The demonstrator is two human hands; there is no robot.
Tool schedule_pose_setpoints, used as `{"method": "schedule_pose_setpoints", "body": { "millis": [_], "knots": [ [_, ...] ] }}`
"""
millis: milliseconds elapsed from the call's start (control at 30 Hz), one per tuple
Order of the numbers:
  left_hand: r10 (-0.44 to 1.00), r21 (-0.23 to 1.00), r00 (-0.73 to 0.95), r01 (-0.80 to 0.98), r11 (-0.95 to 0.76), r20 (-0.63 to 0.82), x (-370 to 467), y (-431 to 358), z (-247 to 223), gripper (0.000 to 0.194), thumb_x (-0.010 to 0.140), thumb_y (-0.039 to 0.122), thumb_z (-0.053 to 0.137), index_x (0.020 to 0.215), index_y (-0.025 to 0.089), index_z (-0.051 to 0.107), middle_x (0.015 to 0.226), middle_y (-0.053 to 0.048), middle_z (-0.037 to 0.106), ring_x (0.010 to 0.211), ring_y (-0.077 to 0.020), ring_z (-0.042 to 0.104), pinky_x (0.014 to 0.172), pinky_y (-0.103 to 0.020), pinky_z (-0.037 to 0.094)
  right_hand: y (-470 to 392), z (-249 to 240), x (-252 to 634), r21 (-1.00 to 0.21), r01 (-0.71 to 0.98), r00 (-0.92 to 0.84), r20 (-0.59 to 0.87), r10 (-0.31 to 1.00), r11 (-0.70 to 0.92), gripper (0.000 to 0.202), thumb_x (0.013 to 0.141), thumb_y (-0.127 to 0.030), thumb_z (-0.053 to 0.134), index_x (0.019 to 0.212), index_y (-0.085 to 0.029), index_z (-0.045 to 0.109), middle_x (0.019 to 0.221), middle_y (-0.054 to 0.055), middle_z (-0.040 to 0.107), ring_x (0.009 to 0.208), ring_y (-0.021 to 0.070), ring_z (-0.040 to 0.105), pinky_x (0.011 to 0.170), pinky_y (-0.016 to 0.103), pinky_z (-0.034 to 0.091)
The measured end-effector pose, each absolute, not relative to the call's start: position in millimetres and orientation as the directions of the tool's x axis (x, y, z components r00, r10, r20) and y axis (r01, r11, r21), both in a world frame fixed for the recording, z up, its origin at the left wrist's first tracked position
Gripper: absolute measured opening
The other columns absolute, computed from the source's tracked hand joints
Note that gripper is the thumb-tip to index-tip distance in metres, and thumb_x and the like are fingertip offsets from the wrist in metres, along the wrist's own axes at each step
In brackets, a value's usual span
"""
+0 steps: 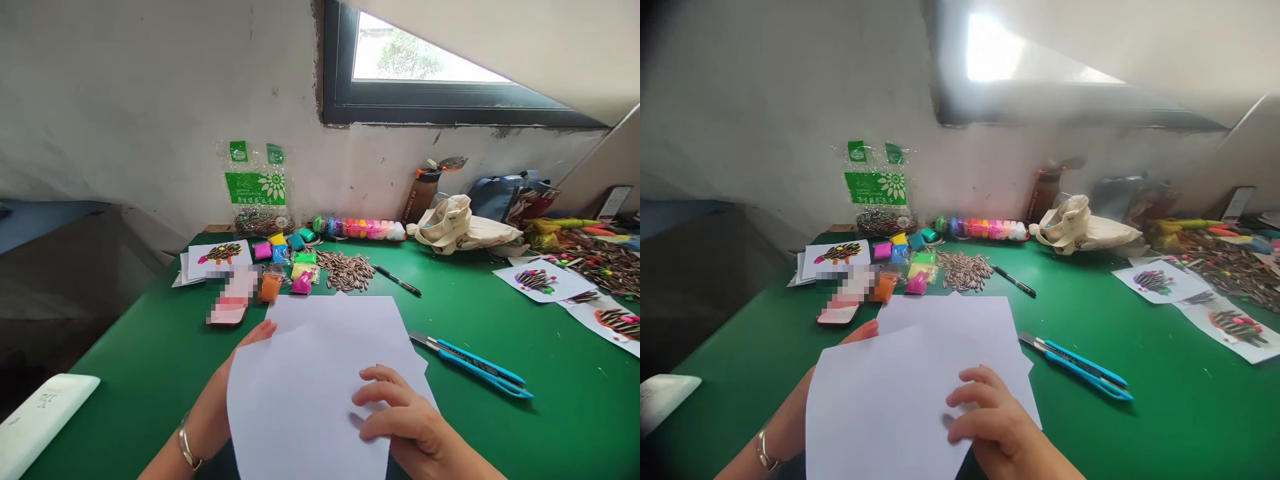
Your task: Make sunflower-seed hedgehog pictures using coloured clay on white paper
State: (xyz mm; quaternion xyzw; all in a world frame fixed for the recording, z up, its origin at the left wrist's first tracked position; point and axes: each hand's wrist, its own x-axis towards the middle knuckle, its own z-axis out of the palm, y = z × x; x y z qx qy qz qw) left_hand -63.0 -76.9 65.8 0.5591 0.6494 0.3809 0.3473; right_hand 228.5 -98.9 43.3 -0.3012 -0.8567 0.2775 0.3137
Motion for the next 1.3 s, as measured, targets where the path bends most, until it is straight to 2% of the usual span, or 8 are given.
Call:
{"method": "schedule_pose_setpoints", "body": {
  "millis": [167,500,733,933,1000,1100,1200,1300],
  "knots": [
    [0.990,0.865,0.075,0.497,0.068,-0.121,-73,-80,60,0.019,0.068,0.034,0.064,0.081,0.024,0.074,0.116,-0.006,0.065,0.107,-0.0299,0.060,0.087,-0.039,0.052,-101,23,239,-0.600,0.485,-0.589,0.314,0.744,0.637,0.034,0.076,-0.002,0.042,0.085,-0.025,0.066,0.111,0.006,0.063,0.122,0.0249,0.045,0.098,0.049,0.044],
    [0.991,0.819,0.114,0.573,-0.002,-0.077,-69,-100,62,0.030,0.080,0.050,0.053,0.081,0.027,0.072,0.085,-0.001,0.072,0.072,-0.0191,0.067,0.063,-0.023,0.055,-98,14,246,-0.669,0.472,-0.541,0.295,0.788,0.574,0.028,0.082,-0.007,0.045,0.102,-0.023,0.057,0.100,0.006,0.065,0.102,0.0207,0.058,0.104,0.048,0.035],
    [0.996,0.784,-0.070,0.616,0.081,-0.048,-51,-104,62,0.036,0.076,0.055,0.055,0.062,0.023,0.062,0.058,0.003,0.061,0.053,-0.0144,0.055,0.046,-0.019,0.044,-108,2,250,-0.756,0.594,-0.195,0.194,0.961,0.273,0.017,0.091,-0.029,0.046,0.099,-0.023,0.060,0.092,0.004,0.067,0.078,0.0172,0.063,0.064,0.024,0.053],
    [0.994,0.686,-0.105,0.724,0.071,0.008,-46,-96,47,0.038,0.078,0.055,0.054,0.059,0.022,0.059,0.046,0.005,0.047,0.042,-0.0120,0.047,0.039,-0.019,0.036,-107,-5,244,-0.589,0.765,-0.058,0.342,0.938,0.262,0.018,0.091,-0.034,0.045,0.089,-0.022,0.058,0.080,0.004,0.064,0.075,0.0190,0.061,0.064,0.027,0.051],
    [0.992,0.650,-0.119,0.758,0.061,0.046,-47,-94,44,0.034,0.079,0.053,0.055,0.093,0.025,0.067,0.055,0.004,0.059,0.050,-0.0158,0.059,0.044,-0.020,0.044,-107,-6,243,-0.536,0.800,-0.069,0.365,0.928,0.270,0.021,0.091,-0.032,0.044,0.076,-0.022,0.054,0.071,0.003,0.059,0.068,0.0185,0.058,0.063,0.029,0.049],
    [0.951,0.563,-0.122,0.824,-0.062,0.283,-42,-94,46,0.062,0.084,0.046,0.053,0.140,0.028,0.033,0.106,-0.003,0.068,0.085,-0.0220,0.068,0.064,-0.027,0.055,-106,-7,242,-0.470,0.846,-0.084,0.348,0.934,0.251,0.024,0.089,-0.031,0.045,0.068,-0.022,0.048,0.066,0.001,0.054,0.064,0.0175,0.054,0.064,0.030,0.046],
    [0.763,0.292,0.100,0.885,-0.362,0.639,-29,-97,56,0.063,0.085,0.033,0.056,0.142,0.031,0.028,0.141,-0.006,0.043,0.122,-0.0288,0.048,0.092,-0.040,0.048,-105,-9,240,-0.432,0.878,-0.072,0.304,0.950,0.205,0.027,0.088,-0.030,0.047,0.063,-0.021,0.042,0.063,0.000,0.050,0.063,0.0157,0.051,0.065,0.030,0.043],
    [0.669,0.059,0.389,0.837,-0.543,0.634,-12,-96,61,0.061,0.084,0.020,0.058,0.140,0.027,0.035,0.145,-0.009,0.037,0.130,-0.0306,0.037,0.106,-0.048,0.031,-104,-10,239,-0.417,0.889,-0.071,0.285,0.956,0.190,0.029,0.087,-0.028,0.047,0.061,-0.020,0.038,0.061,-0.002,0.048,0.062,0.0145,0.049,0.066,0.030,0.040]
  ]
}}
